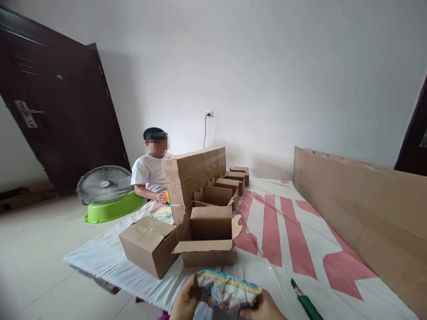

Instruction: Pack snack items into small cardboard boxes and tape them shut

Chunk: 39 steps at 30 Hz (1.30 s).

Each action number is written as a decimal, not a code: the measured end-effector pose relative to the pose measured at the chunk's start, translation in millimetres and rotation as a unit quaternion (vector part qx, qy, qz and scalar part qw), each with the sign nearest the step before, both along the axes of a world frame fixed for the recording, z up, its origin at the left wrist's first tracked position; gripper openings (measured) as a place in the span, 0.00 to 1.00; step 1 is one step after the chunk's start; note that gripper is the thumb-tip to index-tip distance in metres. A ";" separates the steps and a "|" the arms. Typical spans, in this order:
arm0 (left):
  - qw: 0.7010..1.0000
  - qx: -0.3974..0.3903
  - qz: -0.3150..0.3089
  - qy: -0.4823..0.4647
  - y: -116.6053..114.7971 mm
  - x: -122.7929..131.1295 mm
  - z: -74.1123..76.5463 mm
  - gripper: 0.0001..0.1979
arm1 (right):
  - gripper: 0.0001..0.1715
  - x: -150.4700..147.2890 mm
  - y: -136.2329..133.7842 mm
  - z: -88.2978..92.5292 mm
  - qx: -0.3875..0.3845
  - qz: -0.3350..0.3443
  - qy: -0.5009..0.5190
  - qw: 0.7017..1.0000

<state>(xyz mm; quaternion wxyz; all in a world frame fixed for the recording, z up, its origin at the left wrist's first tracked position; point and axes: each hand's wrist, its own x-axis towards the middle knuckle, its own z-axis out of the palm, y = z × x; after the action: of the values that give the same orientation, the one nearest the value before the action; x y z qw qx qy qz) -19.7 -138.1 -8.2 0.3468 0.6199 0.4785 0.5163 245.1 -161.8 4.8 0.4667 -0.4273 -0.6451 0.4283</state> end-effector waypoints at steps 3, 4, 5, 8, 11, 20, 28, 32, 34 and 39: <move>0.988 0.029 0.150 0.029 6.7 -17.7 -1.9 0.19 | 0.31 -32.7 20.8 -10.9 0.006 0.009 0.048 0.999; 0.978 0.050 0.199 0.045 6.8 -20.4 -1.2 0.21 | 0.30 -41.9 26.9 -13.3 0.015 -0.027 0.042 0.999; 0.965 0.074 0.242 0.062 5.4 -21.5 -1.1 0.24 | 0.29 -49.6 31.9 -16.0 0.024 -0.062 0.026 0.997; 0.937 0.135 0.296 0.127 -7.0 -16.9 -9.0 0.23 | 0.27 -63.4 39.3 -27.6 0.053 -0.123 -0.026 0.991; 0.959 0.126 0.188 0.168 -20.6 -5.6 -21.6 0.14 | 0.26 -65.3 38.1 -39.3 0.093 -0.149 -0.067 0.982; 0.973 -0.063 0.086 0.206 -2.0 25.6 -2.0 0.26 | 0.32 -57.9 40.1 -55.3 0.069 -0.118 -0.086 0.987; 0.934 -0.106 0.195 0.280 32.3 22.2 11.9 0.24 | 0.37 -58.5 39.0 -55.0 0.102 -0.041 -0.171 0.979; 0.919 -0.141 0.171 0.327 54.5 22.6 24.2 0.22 | 0.35 -57.0 37.0 -49.9 0.090 -0.054 -0.176 0.979; 0.918 -0.145 0.156 0.334 63.7 23.5 27.5 0.22 | 0.33 -56.3 37.6 -50.2 0.087 -0.050 -0.185 0.978; 0.910 -0.151 0.155 0.354 85.9 22.5 29.1 0.23 | 0.31 -57.0 39.6 -52.0 0.069 -0.043 -0.208 0.975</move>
<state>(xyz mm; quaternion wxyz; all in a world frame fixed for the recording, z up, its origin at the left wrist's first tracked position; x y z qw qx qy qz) 2.8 -52.2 20.9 0.1598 0.6203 0.7321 0.2318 188.2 -122.3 -47.2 0.3686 -0.5014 -0.7368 0.2643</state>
